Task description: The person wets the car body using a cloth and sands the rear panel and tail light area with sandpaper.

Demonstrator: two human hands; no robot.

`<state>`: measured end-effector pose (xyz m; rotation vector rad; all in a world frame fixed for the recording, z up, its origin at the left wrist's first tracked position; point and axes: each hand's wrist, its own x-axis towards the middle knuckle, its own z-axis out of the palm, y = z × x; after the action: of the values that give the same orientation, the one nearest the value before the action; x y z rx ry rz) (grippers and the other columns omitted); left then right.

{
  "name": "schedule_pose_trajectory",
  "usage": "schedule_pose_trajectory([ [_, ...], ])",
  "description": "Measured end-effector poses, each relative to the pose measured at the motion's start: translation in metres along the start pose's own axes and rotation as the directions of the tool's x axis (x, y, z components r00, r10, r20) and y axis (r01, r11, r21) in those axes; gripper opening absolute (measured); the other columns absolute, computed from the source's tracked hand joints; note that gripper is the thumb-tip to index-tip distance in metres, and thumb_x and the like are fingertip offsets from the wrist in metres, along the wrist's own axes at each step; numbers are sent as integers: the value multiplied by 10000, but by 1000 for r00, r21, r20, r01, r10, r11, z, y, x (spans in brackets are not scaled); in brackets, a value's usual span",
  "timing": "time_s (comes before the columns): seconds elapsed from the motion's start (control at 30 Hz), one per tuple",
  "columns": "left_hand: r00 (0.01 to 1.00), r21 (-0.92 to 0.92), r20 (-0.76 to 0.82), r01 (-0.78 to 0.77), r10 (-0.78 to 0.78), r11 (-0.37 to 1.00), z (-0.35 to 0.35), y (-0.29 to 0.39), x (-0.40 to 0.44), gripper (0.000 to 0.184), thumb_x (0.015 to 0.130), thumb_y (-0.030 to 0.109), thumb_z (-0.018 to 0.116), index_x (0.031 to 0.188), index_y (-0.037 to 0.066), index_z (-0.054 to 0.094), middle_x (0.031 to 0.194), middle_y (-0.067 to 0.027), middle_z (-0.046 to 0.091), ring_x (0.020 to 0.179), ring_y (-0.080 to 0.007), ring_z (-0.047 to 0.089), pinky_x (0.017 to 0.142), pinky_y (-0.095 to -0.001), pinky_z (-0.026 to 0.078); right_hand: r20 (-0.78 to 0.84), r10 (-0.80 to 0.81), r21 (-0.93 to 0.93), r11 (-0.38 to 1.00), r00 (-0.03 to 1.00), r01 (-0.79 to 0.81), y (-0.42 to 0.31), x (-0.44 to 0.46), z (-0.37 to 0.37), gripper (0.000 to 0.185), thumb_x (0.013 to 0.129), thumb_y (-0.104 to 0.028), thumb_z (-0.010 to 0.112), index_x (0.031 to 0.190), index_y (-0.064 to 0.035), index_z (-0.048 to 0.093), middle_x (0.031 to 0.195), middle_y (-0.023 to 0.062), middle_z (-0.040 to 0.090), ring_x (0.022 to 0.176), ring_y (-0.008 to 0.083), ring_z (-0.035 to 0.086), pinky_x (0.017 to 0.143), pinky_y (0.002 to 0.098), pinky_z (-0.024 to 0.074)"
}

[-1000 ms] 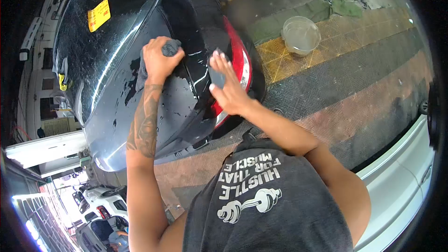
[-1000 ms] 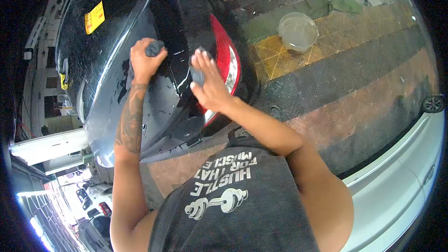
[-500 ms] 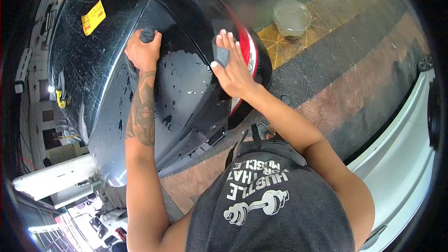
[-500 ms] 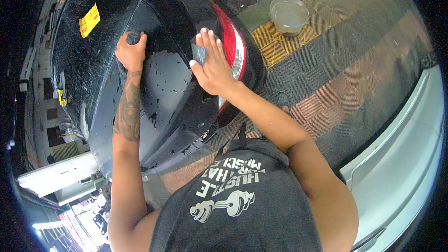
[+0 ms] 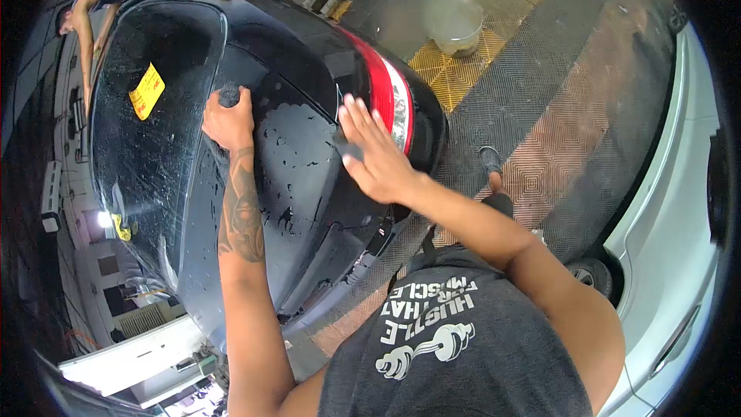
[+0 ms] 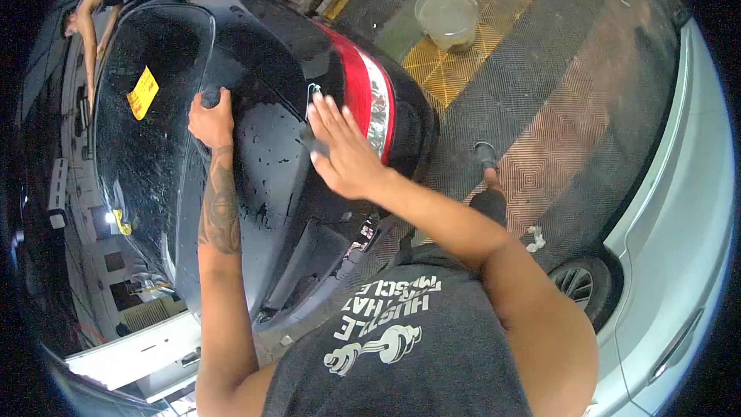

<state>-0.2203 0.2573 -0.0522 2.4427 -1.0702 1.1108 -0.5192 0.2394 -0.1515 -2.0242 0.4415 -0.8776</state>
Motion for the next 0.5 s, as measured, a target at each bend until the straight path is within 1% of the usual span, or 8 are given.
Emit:
schedule_pose_trajectory([
  [0.13,999,8,-38,2,-1,1000,0,-2,-4,520,738,454,756,1017,15,735,1025,-172,731,970,-362,679,868,-481,512,2,-14,-12,1000,1000,14,-6,1,-4,731,973,-233,456,1581,47,162,1663,265,114,1549,414,112,1253,509,88],
  [0.2,1000,-10,3,13,-13,1000,-3,0,-2,517,740,453,754,1019,19,737,1027,-176,730,955,-369,681,862,-482,517,84,31,118,992,996,-41,-7,-18,1,734,982,-247,450,1594,19,144,1669,257,91,1551,416,97,1255,509,90],
  [0.23,1000,-10,1,14,-14,1000,0,-2,1,517,740,453,754,1019,19,737,1027,-176,730,955,-369,681,862,-482,517,151,26,168,984,988,-51,3,-15,0,742,1002,-258,438,1611,-11,94,1689,217,10,1560,407,21,1258,510,57],
  [0.27,1000,-15,-29,-11,11,1000,4,-5,0,512,737,450,755,1017,21,737,1021,-174,730,948,-371,681,854,-484,517,-43,-22,226,974,999,31,12,-14,1,594,1025,-272,415,1538,10,313,1604,286,269,1490,431,279,1204,510,254],
  [0.33,998,-17,-58,-31,30,999,6,-10,-3,508,734,448,755,1014,24,737,1016,-173,731,940,-374,681,845,-486,517,207,187,455,851,960,-264,33,-7,-33,434,1045,-286,388,1320,15,535,1317,311,560,1239,450,548,1025,500,438],
  [0.37,999,0,-35,-21,21,1000,4,-9,-3,506,733,447,757,1015,27,737,1014,-171,731,942,-375,680,840,-487,516,246,298,376,848,922,-374,41,5,-66,378,1039,-274,396,1217,12,567,1169,294,602,1117,454,587,947,504,459],
  [0.43,1000,5,-23,-4,4,1000,2,-4,0,504,732,446,759,1016,30,737,1012,-169,731,944,-375,679,836,-488,514,264,404,280,837,876,-470,31,20,-103,344,1033,-262,403,1115,9,598,1021,276,643,995,458,626,868,507,480],
  [0.5,1000,-7,1,7,-7,1000,-1,-2,-1,494,734,443,761,1013,37,739,1005,-165,731,957,-370,676,842,-483,507,66,299,112,946,952,-305,13,26,-102,327,1000,-210,435,1198,16,566,1108,296,619,1053,465,609,920,489,478],
])
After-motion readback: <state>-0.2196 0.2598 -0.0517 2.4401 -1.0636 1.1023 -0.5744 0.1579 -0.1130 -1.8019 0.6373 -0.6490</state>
